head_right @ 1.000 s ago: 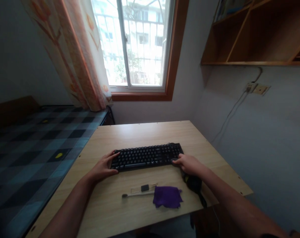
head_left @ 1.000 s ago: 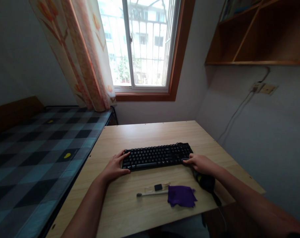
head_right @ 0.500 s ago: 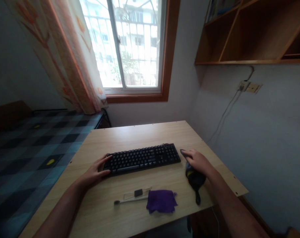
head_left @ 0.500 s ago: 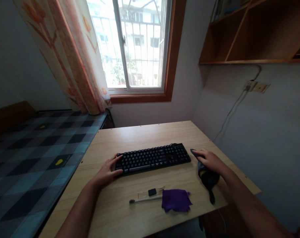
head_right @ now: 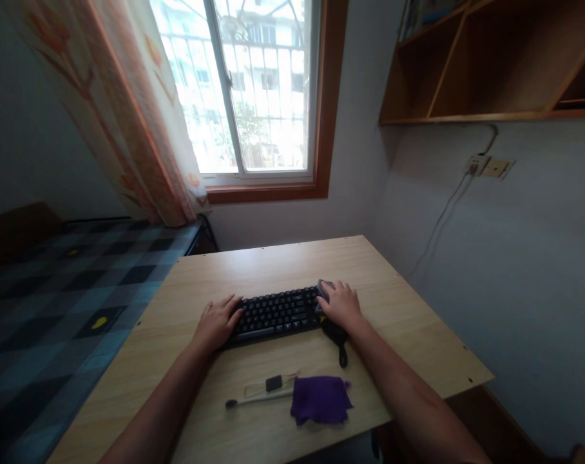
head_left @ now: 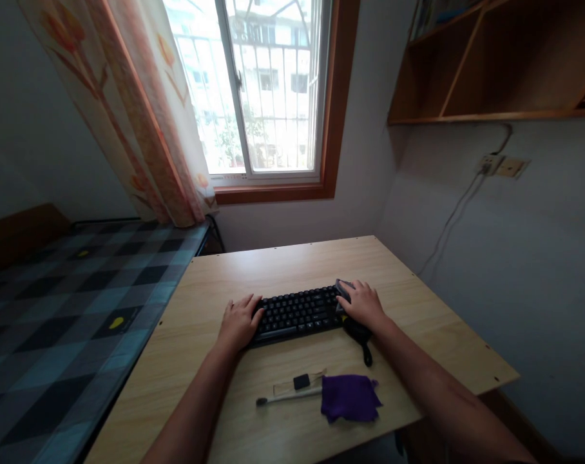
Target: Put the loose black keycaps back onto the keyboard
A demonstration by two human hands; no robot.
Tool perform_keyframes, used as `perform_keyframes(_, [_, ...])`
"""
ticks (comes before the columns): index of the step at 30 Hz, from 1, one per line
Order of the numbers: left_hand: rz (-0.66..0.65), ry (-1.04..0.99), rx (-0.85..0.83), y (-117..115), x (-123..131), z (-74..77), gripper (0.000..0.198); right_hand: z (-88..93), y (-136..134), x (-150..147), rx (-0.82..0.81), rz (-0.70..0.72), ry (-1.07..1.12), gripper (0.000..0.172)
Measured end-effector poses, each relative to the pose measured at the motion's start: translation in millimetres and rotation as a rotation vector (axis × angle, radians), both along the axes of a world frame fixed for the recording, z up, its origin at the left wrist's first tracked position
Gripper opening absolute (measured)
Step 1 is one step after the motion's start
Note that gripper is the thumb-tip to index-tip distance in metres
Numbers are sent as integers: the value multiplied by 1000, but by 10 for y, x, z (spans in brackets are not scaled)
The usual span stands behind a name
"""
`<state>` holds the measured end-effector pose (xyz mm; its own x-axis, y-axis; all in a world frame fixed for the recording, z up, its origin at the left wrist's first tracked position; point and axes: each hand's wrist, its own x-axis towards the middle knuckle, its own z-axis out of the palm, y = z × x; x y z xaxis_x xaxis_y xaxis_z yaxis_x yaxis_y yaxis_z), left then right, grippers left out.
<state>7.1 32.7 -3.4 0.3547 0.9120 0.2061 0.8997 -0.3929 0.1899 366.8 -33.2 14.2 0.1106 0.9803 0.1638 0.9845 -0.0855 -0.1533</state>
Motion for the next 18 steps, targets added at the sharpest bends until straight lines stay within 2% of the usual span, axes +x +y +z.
perform_keyframes(6, [-1,-18,-9,16,-19,-51,45,-136,-22,217,87,-19,120,46])
perform_keyframes(12, [11,-26,-41,17,-7,-38,46,-173,24,455,42,-70,199,44])
perform_keyframes(18, [7,-41,-55,1,14,-20,47,-340,102,594,148,-66,371,45])
